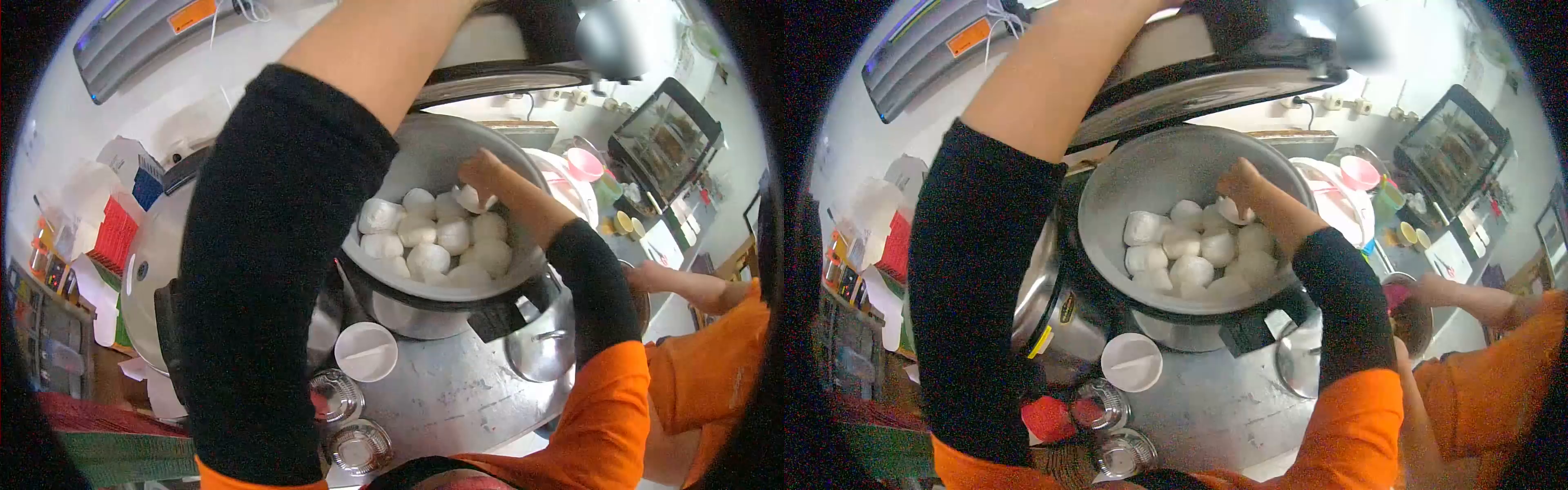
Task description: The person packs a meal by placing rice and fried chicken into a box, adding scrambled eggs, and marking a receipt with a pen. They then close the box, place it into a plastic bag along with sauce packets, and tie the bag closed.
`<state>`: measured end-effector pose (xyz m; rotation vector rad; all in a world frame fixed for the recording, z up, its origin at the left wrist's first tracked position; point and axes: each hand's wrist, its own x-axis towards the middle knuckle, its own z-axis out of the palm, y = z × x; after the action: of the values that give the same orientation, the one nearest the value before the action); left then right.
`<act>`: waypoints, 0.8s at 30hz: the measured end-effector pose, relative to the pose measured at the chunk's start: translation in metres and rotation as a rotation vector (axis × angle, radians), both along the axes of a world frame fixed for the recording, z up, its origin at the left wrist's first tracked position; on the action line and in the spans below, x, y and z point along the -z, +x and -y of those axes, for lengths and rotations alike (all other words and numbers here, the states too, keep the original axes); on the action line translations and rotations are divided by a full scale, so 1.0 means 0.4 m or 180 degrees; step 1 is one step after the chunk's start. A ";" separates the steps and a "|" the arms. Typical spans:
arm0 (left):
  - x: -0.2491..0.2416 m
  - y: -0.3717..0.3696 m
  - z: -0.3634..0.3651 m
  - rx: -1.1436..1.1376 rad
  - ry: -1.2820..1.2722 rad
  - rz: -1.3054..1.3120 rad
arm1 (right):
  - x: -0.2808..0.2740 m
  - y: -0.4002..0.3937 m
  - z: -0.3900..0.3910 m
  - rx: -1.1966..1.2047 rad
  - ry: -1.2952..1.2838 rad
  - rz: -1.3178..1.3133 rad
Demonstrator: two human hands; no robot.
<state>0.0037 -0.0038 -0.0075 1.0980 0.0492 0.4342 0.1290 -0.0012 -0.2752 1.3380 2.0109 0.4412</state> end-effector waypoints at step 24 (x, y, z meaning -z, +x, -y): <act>0.577 -0.069 0.342 -0.2952 0.1274 -0.0449 | 0.369 -0.621 1.834 0.2429 0.6321 -1.0073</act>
<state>-0.0239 -0.1404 -0.2385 1.4646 0.6360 1.2318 -0.1196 -0.7348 -0.4226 -0.5613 0.3488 0.2906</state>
